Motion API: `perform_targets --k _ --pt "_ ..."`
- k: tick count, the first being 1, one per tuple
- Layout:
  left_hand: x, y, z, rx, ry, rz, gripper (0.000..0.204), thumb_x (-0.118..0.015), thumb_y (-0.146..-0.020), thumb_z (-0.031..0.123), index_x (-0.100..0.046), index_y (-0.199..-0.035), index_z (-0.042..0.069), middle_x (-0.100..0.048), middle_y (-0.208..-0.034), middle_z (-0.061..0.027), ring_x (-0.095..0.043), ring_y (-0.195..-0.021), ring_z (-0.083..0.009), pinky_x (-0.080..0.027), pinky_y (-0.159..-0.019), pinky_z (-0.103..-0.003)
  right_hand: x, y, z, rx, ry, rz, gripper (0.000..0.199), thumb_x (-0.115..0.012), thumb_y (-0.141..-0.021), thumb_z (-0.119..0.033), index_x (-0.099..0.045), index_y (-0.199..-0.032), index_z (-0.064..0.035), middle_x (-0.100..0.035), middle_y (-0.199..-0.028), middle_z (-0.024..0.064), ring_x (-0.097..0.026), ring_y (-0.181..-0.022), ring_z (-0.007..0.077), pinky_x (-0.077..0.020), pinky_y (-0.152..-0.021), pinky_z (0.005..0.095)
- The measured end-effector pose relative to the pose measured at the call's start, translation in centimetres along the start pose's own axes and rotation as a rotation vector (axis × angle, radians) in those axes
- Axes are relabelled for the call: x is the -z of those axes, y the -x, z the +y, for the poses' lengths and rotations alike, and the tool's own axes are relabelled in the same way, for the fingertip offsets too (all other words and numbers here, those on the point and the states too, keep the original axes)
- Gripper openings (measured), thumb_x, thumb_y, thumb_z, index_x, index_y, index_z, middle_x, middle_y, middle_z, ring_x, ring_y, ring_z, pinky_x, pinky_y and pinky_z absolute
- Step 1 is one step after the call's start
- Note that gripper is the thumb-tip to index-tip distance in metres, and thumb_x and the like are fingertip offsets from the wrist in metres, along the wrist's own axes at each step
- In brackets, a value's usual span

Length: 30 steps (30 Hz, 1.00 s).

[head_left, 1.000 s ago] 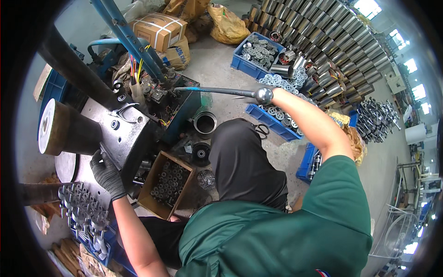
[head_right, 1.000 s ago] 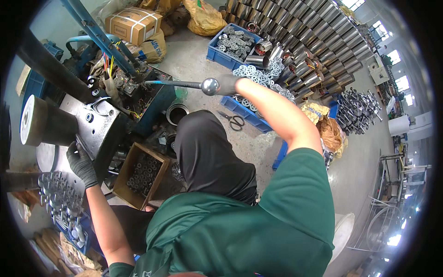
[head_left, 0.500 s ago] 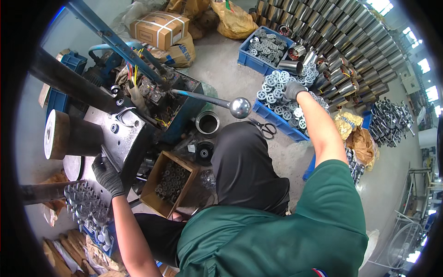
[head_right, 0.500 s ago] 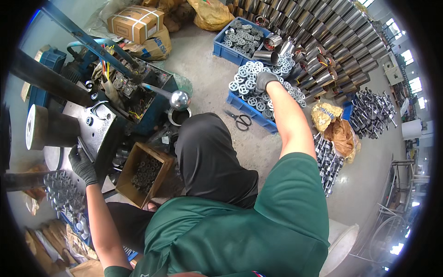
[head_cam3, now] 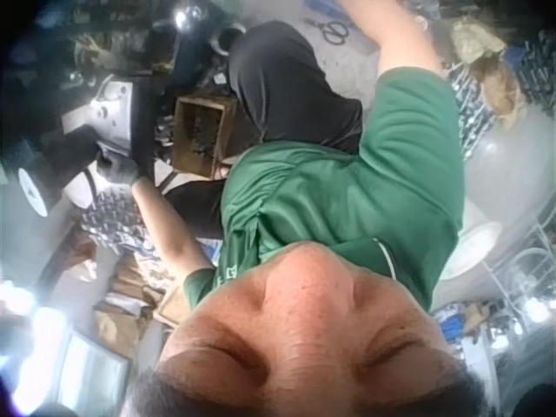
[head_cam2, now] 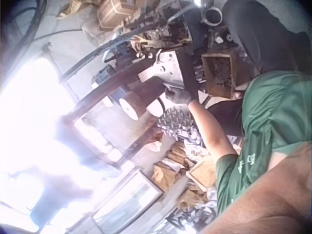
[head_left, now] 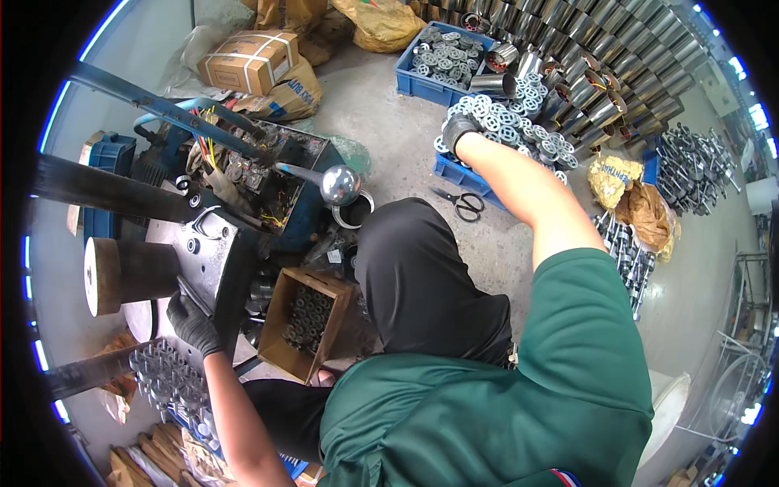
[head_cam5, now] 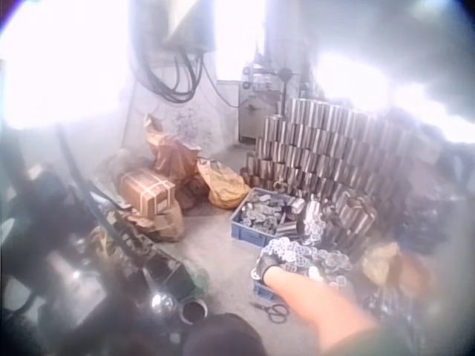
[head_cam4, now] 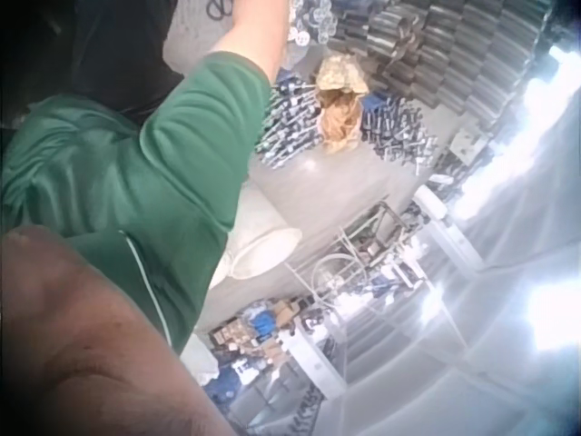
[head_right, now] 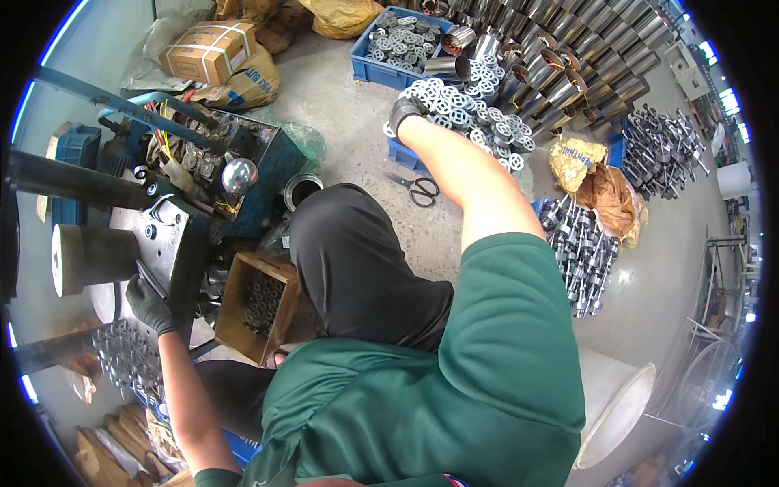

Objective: Operating a hydraulic press to assemble or shape metal rings and components.

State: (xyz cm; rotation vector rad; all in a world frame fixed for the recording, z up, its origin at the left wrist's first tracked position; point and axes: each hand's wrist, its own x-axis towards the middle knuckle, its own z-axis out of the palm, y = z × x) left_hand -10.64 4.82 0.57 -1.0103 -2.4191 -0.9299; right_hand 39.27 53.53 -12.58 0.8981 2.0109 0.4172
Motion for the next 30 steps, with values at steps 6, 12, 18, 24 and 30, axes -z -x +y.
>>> perform_targets --k 6,12,18,24,30 --pt "-0.8 0.0 0.3 -0.023 0.027 -0.017 0.027 -0.056 -0.1 0.016 -0.068 -0.116 -0.003 -0.068 -0.11 -0.0181 -0.064 -0.103 -0.033 -0.047 -0.097 -0.042 -3.8 -0.4 4.5 -0.085 -0.327 0.175 0.036 -0.053 -0.098 -0.027 -0.074 -0.124 -0.0139 -0.07 -0.132 0.0098 -0.067 -0.12 0.0318 -0.0491 -0.096 0.058" --pt "-0.1 0.0 0.4 -0.008 0.005 -0.001 0.025 -0.057 -0.1 0.015 -0.067 -0.116 -0.002 -0.068 -0.11 -0.0186 -0.064 -0.103 -0.0332 -0.048 -0.097 -0.042 -2.5 0.7 2.1 -0.191 -0.377 0.133 0.042 -0.049 -0.098 -0.029 -0.071 -0.13 -0.0151 -0.066 -0.138 0.0092 -0.061 -0.129 0.0301 -0.0383 -0.109 0.0606" --pt "0.5 0.2 0.2 0.019 -0.001 -0.008 0.025 -0.058 -0.1 0.016 -0.066 -0.116 -0.001 -0.068 -0.11 -0.0187 -0.064 -0.103 -0.0339 -0.049 -0.095 -0.043 -0.5 3.9 2.7 -0.201 -0.367 0.122 0.043 -0.063 -0.087 -0.039 -0.076 -0.12 -0.0152 -0.071 -0.13 0.0114 -0.066 -0.121 0.0289 -0.0477 -0.102 0.0552" --pt "0.3 0.1 1.3 0.01 -0.013 0.019 0.025 -0.059 -0.098 0.016 -0.067 -0.114 -0.002 -0.069 -0.107 -0.018 -0.065 -0.101 -0.0341 -0.049 -0.094 -0.043 -5.2 5.1 4.0 -0.378 -0.819 0.25 0.046 -0.07 -0.078 -0.06 -0.079 -0.103 -0.0232 -0.076 -0.108 0.0134 -0.073 -0.101 0.0309 -0.0556 -0.088 0.0455" --pt "0.1 0.6 -0.8 0.066 0.172 0.08 0.02 -0.061 -0.099 0.013 -0.066 -0.114 0.0 -0.067 -0.104 -0.015 -0.066 -0.096 -0.0265 -0.053 -0.089 -0.038 -3.0 7.4 1.4 -0.397 -0.797 0.262 0.05 -0.067 -0.081 -0.054 -0.077 -0.114 -0.0168 -0.075 -0.116 0.0131 -0.072 -0.107 0.0329 -0.0562 -0.092 0.045"
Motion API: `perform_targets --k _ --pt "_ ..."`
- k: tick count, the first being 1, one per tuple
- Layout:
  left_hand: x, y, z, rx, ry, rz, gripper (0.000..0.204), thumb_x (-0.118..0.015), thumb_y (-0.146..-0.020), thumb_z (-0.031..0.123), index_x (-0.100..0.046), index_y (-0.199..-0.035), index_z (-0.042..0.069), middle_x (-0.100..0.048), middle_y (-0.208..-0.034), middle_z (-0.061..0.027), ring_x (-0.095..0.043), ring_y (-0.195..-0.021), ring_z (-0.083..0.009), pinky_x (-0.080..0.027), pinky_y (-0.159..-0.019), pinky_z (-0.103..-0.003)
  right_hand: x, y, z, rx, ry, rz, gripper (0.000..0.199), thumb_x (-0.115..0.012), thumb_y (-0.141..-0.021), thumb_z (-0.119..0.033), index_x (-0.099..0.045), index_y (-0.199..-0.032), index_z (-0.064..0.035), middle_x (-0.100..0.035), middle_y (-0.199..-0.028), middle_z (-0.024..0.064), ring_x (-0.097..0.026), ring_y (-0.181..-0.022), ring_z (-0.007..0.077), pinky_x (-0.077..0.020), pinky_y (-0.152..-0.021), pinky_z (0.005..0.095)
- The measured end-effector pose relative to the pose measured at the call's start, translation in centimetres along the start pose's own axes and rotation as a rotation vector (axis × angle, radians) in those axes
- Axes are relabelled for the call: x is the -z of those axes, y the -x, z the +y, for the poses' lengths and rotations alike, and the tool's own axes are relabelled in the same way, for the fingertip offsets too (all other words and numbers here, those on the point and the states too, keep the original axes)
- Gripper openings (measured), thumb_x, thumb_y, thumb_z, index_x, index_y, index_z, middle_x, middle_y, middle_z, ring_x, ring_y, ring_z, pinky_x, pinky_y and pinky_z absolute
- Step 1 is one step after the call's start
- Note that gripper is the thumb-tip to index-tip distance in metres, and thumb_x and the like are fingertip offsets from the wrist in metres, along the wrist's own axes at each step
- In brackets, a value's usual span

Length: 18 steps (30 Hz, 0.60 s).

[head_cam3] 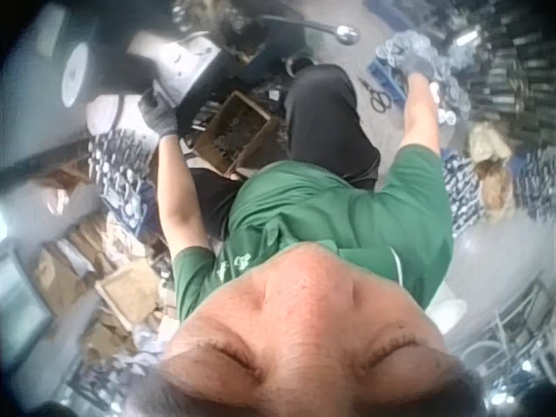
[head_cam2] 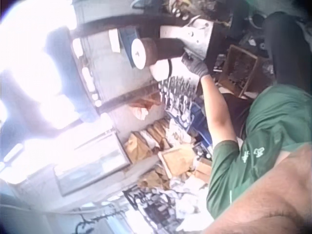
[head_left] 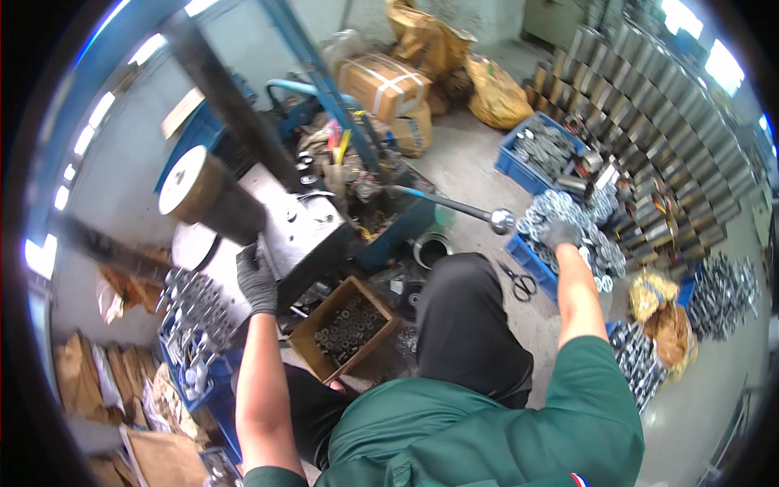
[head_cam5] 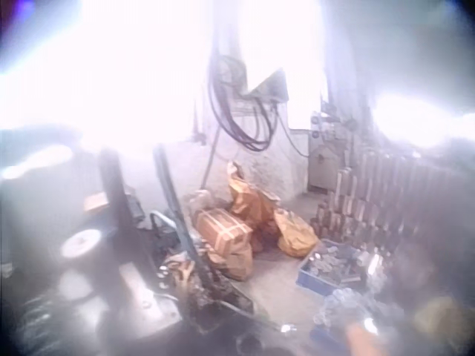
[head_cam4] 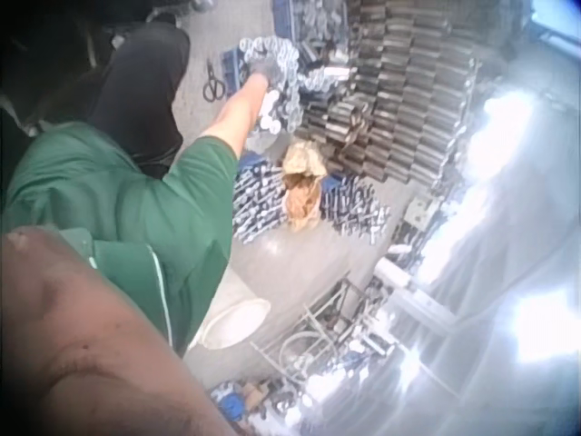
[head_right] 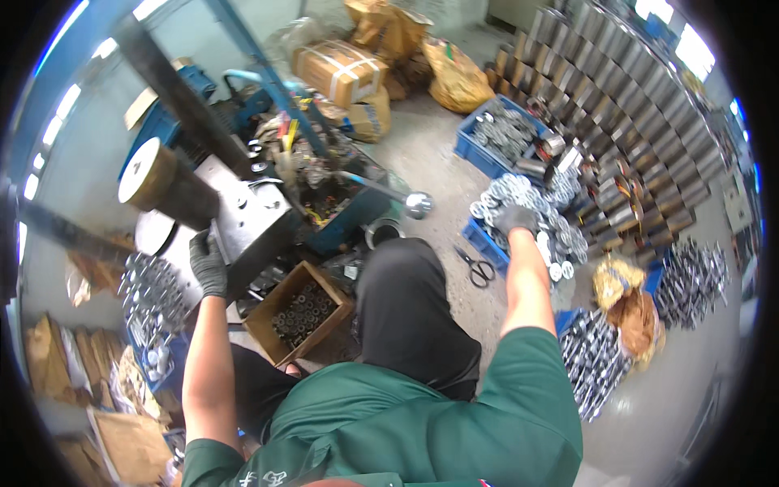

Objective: Operating a hydraulic press to assemble or shape metal rings and components.

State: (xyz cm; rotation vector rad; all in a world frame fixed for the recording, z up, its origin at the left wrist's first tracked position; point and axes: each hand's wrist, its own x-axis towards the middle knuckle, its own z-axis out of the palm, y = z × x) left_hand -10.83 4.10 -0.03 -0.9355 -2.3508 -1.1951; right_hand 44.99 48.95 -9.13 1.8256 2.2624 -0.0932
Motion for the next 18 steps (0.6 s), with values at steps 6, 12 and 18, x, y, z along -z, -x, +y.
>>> perform_targets --k 6,12,18 --pt "0.3 1.8 2.3 0.315 0.514 0.213 0.018 -0.061 -0.1 0.008 -0.065 -0.116 0.001 -0.069 -0.102 -0.0054 -0.06 -0.086 -0.0122 -0.053 -0.081 -0.029 4.8 4.5 -1.1 0.171 -0.067 0.033 0.049 -0.071 -0.075 -0.047 -0.075 -0.114 -0.0168 -0.075 -0.111 0.0173 -0.072 -0.103 0.0373 -0.0556 -0.093 0.0447" --pt "3.3 8.2 11.9 0.352 1.04 -0.244 0.022 -0.064 -0.097 0.006 -0.066 -0.119 0.003 -0.068 -0.105 -0.0028 -0.062 -0.093 -0.0121 -0.053 -0.084 -0.028 10.7 6.6 -11.7 0.875 -0.041 -0.136 0.077 -0.075 -0.079 -0.058 -0.06 -0.136 -0.0088 -0.074 -0.107 0.0194 -0.07 -0.103 0.0355 -0.0539 -0.094 0.0424" --pt "-0.4 13.6 11.2 0.325 0.815 -0.763 0.029 -0.063 -0.096 0.011 -0.063 -0.122 -0.001 -0.07 -0.107 -0.0125 -0.066 -0.101 -0.0197 -0.053 -0.095 -0.034 19.0 21.2 -28.5 1.208 -0.563 -0.45 0.07 -0.087 -0.078 -0.026 -0.056 -0.136 -0.0044 -0.071 -0.112 0.0124 -0.068 -0.104 0.0192 -0.0547 -0.092 0.0346"
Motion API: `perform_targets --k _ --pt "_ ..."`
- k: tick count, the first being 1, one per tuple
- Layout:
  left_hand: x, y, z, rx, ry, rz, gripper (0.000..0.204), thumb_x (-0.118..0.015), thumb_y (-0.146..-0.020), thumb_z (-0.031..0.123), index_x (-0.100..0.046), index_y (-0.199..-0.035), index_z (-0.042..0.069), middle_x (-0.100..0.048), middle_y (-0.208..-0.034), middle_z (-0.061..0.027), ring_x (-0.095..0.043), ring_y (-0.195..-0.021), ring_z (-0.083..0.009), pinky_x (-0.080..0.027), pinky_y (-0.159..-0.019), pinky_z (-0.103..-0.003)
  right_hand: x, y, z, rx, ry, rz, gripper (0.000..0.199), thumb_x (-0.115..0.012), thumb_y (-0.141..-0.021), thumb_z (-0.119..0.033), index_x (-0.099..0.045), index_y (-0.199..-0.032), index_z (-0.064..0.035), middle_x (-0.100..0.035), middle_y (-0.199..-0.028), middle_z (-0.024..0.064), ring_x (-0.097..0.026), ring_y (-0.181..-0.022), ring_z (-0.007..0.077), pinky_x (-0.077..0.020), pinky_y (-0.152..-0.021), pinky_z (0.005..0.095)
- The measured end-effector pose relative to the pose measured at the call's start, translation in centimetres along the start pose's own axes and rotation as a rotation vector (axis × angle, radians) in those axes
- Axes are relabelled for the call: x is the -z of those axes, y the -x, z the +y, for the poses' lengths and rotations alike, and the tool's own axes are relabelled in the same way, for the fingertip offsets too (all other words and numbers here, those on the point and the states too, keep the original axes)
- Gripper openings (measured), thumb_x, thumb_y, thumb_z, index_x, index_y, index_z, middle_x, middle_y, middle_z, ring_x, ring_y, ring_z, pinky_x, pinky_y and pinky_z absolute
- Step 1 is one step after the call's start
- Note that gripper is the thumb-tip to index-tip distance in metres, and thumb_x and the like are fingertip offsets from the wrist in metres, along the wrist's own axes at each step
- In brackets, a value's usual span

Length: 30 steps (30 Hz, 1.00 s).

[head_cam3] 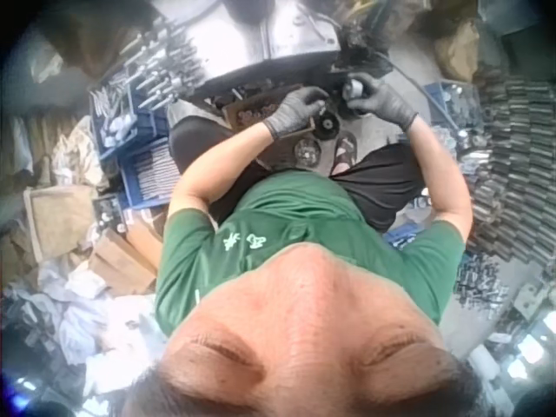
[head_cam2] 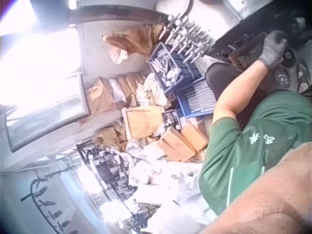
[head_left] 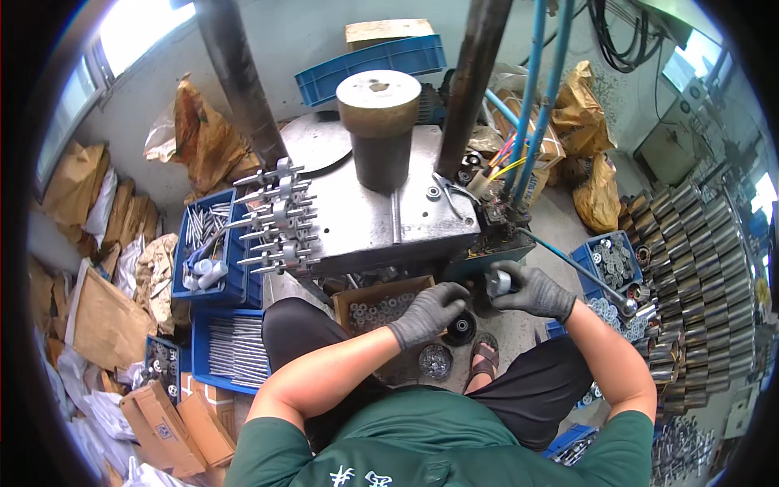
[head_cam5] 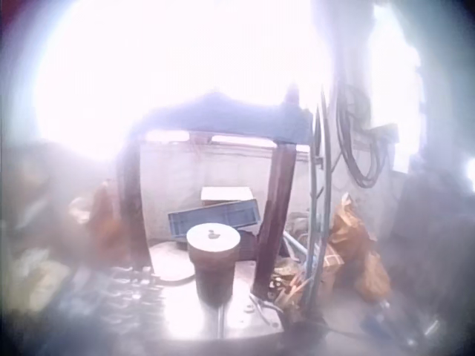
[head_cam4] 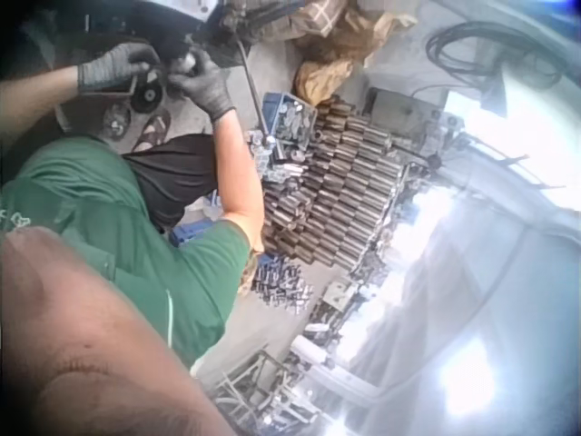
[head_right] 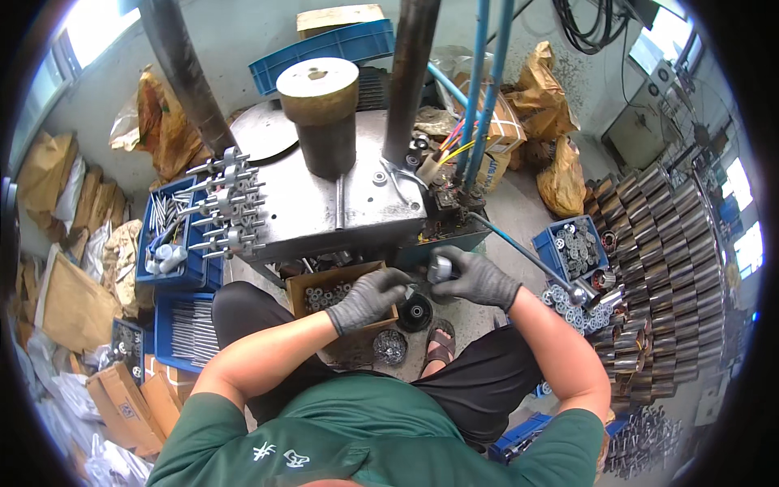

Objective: Operating a hydraulic press to assemble or shape metal rings and components.

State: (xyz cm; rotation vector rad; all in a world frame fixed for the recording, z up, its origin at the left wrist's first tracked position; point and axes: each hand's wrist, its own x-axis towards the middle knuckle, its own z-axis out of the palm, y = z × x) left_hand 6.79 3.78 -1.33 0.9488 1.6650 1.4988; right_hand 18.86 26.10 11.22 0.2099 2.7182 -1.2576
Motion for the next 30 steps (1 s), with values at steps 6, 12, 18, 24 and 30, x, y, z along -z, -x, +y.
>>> perform_targets --k 6,12,18,24,30 --pt "-0.3 -0.8 0.1 0.038 -0.041 -0.068 0.032 -0.064 -0.095 0.01 -0.06 -0.124 -0.003 -0.069 -0.108 -0.0153 -0.067 -0.104 -0.0247 -0.054 -0.095 -0.037 -6.7 -5.6 -3.9 0.146 -0.673 0.213 0.065 -0.079 -0.083 0.001 -0.051 -0.141 -0.0067 -0.064 -0.129 0.0103 -0.068 -0.108 0.0209 -0.0554 -0.097 0.035" --pt "0.3 -0.1 -0.6 0.165 0.234 0.038 0.033 -0.063 -0.096 0.007 -0.058 -0.127 -0.001 -0.069 -0.112 -0.0129 -0.067 -0.103 -0.022 -0.055 -0.093 -0.037 -9.5 -9.1 -4.6 0.074 -0.937 0.256 0.064 -0.076 -0.085 0.003 -0.048 -0.143 -0.0048 -0.066 -0.125 0.0117 -0.068 -0.108 0.0212 -0.0563 -0.095 0.0344" --pt "1.3 2.1 -1.1 0.254 0.25 0.085 0.035 -0.061 -0.094 0.005 -0.06 -0.129 0.0 -0.07 -0.109 -0.0161 -0.067 -0.1 -0.0241 -0.054 -0.093 -0.037 -9.2 -10.0 -6.4 0.267 -0.903 0.433 0.062 -0.077 -0.089 -0.001 -0.047 -0.144 -0.0039 -0.066 -0.113 0.0087 -0.065 -0.1 0.0147 -0.0566 -0.087 0.0297" --pt "3.3 3.2 1.4 0.5 0.51 0.187 0.024 -0.064 -0.092 0.002 -0.06 -0.115 0.001 -0.068 -0.098 -0.0088 -0.068 -0.084 -0.0158 -0.06 -0.072 -0.032 -7.5 -9.2 -6.7 0.103 -0.888 0.471 0.067 -0.074 -0.086 0.004 -0.045 -0.145 -0.0051 -0.062 -0.112 0.0076 -0.063 -0.099 0.0156 -0.057 -0.087 0.031" --pt "4.5 2.7 0.2 0.464 0.562 0.21 0.028 -0.066 -0.089 0.003 -0.057 -0.116 -0.001 -0.068 -0.094 -0.0105 -0.07 -0.08 -0.0188 -0.061 -0.069 -0.032 -7.4 -9.9 -6.3 0.145 -0.845 0.543 0.067 -0.076 -0.086 0.001 -0.044 -0.145 -0.0018 -0.061 -0.114 0.0086 -0.06 -0.101 0.0159 -0.0545 -0.089 0.0315"
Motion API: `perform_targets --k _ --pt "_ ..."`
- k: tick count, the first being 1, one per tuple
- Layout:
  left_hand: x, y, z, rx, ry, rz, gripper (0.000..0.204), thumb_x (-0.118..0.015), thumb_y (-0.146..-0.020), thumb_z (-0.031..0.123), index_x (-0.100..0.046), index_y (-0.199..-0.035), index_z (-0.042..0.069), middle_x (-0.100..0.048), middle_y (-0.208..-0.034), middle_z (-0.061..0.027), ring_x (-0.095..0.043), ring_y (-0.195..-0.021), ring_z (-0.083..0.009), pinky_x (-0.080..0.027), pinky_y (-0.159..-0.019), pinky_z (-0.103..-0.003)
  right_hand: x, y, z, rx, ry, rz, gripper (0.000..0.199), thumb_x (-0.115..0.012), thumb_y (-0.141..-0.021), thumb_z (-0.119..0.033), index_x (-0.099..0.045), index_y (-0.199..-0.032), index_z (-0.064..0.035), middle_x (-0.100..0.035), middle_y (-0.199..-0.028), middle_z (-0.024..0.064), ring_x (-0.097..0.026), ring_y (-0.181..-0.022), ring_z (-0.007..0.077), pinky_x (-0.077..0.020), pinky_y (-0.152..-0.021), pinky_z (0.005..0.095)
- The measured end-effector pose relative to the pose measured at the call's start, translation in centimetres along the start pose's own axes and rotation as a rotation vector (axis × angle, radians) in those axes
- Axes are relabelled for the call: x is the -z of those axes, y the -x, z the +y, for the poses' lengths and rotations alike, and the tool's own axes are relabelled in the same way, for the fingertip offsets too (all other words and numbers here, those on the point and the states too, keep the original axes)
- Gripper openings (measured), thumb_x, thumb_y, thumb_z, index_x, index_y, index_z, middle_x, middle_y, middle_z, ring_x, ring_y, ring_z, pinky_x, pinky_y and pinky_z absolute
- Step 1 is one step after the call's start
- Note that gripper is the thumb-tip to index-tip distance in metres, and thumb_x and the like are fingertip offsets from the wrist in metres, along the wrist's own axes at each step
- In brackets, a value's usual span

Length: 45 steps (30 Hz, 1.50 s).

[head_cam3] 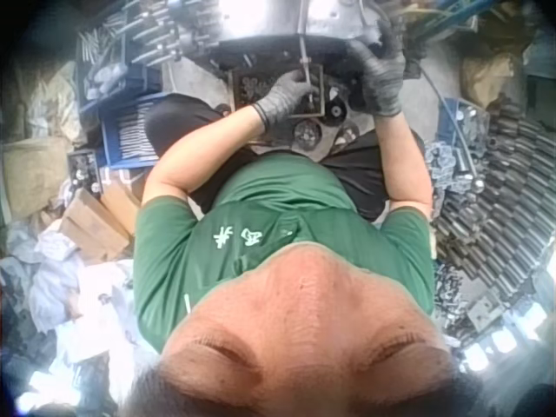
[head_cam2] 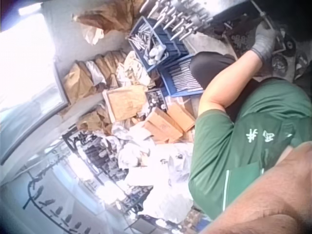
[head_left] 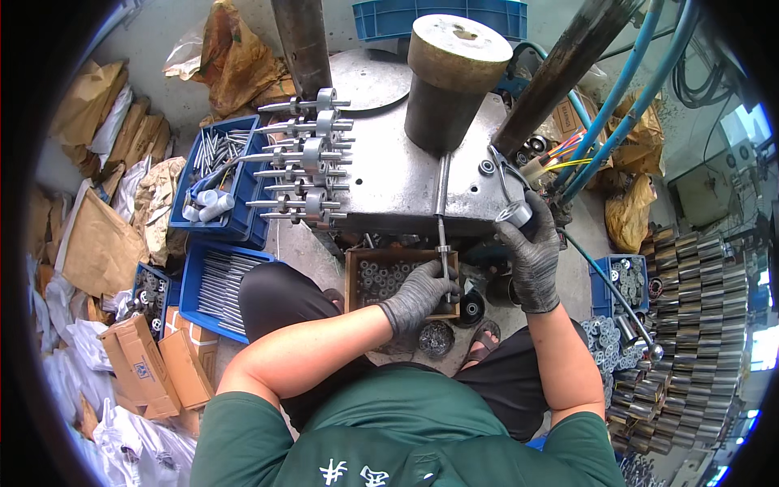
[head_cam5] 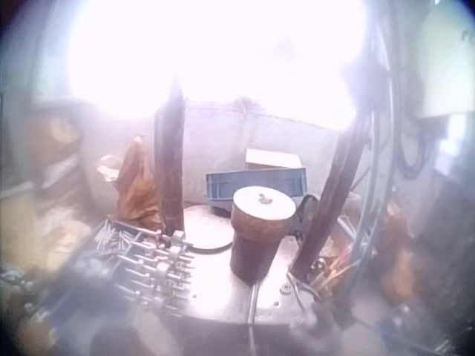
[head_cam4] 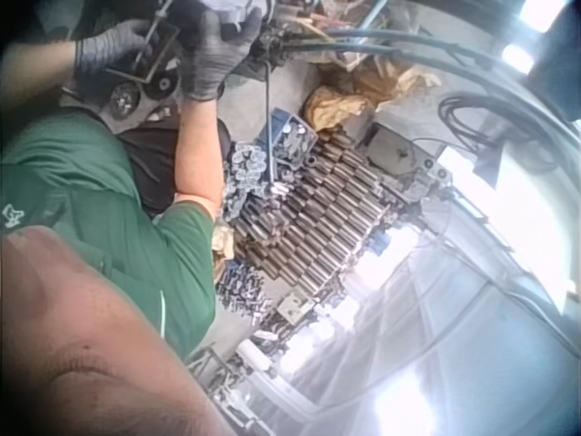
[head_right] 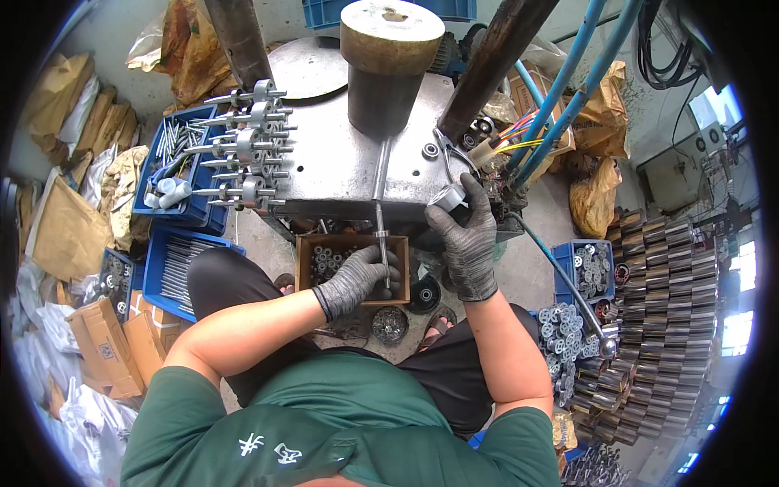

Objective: Operating a hydraulic press to assemble or shape metal rings and components.

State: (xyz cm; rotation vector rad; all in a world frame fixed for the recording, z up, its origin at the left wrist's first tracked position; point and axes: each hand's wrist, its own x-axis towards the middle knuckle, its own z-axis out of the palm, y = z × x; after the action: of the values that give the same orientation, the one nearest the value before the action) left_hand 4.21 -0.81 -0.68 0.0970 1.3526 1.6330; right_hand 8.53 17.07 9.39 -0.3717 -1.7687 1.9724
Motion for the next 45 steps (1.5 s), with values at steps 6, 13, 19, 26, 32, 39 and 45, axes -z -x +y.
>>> perform_targets --k 6,13,19,26,32,39,45 --pt "-0.4 -0.1 1.9 -0.055 0.037 -0.001 0.034 -0.066 -0.089 0.004 -0.06 -0.122 0.001 -0.068 -0.09 -0.0083 -0.069 -0.078 -0.0168 -0.059 -0.067 -0.032 1.2 -1.3 2.2 0.105 0.025 -0.01 0.048 -0.075 -0.091 -0.007 -0.054 -0.134 -0.0033 -0.063 -0.112 0.008 -0.062 -0.089 0.0142 -0.0545 -0.077 0.0273" --pt "-0.6 -0.9 3.3 -0.107 -0.02 0.002 0.034 -0.064 -0.094 0.011 -0.062 -0.127 0.001 -0.071 -0.09 -0.0079 -0.066 -0.073 -0.0146 -0.057 -0.068 -0.03 1.3 -3.7 3.0 0.14 0.287 -0.033 0.036 -0.077 -0.09 -0.004 -0.065 -0.123 0.0005 -0.068 -0.105 0.0062 -0.065 -0.088 0.0117 -0.0547 -0.078 0.0261" --pt "-1.1 -3.5 3.4 -0.154 0.005 0.033 0.028 -0.062 -0.096 0.011 -0.063 -0.121 -0.001 -0.07 -0.087 -0.0089 -0.067 -0.074 -0.0156 -0.057 -0.068 -0.03 -2.8 -7.4 -4.9 0.348 0.185 -0.103 0.041 -0.079 -0.085 0.0 -0.063 -0.122 0.0013 -0.071 -0.103 0.0058 -0.069 -0.092 0.0121 -0.0567 -0.083 0.0266" --pt "-1.8 -6.1 2.8 -0.121 0.048 0.029 0.045 -0.067 -0.086 0.007 -0.055 -0.129 0.0 -0.069 -0.087 -0.0102 -0.068 -0.071 -0.0187 -0.058 -0.062 -0.034 -8.6 -16.9 -13.4 0.68 0.719 -0.075 0.046 -0.083 -0.085 -0.028 -0.068 -0.117 0.0016 -0.074 -0.099 0.0125 -0.072 -0.088 0.0163 -0.058 -0.081 0.03" --pt "-2.7 -5.3 4.4 -0.139 0.094 0.047 0.04 -0.072 -0.087 0.008 -0.057 -0.123 -0.003 -0.067 -0.099 -0.0142 -0.067 -0.072 -0.0241 -0.06 -0.059 -0.038 -10.3 -24.1 -13.3 0.53 1.127 -0.135 0.066 -0.083 -0.081 -0.044 -0.066 -0.129 -0.0018 -0.074 -0.114 0.0183 -0.073 -0.101 0.0264 -0.0564 -0.093 0.0361" --pt "-1.2 -7.3 3.2 -0.257 -0.182 0.157 0.039 -0.076 -0.084 0.007 -0.062 -0.119 -0.002 -0.07 -0.097 -0.0148 -0.069 -0.074 -0.0206 -0.06 -0.062 -0.035 -11.7 -24.4 -13.5 0.524 1.255 -0.124 0.055 -0.077 -0.086 -0.036 -0.067 -0.127 -0.0009 -0.073 -0.115 0.0194 -0.071 -0.108 0.0329 -0.0551 -0.096 0.0389" --pt "-0.7 -6.8 4.3 -0.138 0.045 -0.016 0.036 -0.075 -0.084 0.002 -0.063 -0.118 -0.002 -0.071 -0.095 -0.015 -0.071 -0.072 -0.0214 -0.061 -0.064 -0.035 -6.1 -17.7 -18.0 0.906 1.426 -0.28 0.017 -0.064 -0.089 -0.011 -0.071 -0.102 -0.0056 -0.072 -0.092 0.0202 -0.07 -0.088 0.0362 -0.0509 -0.098 0.0434"
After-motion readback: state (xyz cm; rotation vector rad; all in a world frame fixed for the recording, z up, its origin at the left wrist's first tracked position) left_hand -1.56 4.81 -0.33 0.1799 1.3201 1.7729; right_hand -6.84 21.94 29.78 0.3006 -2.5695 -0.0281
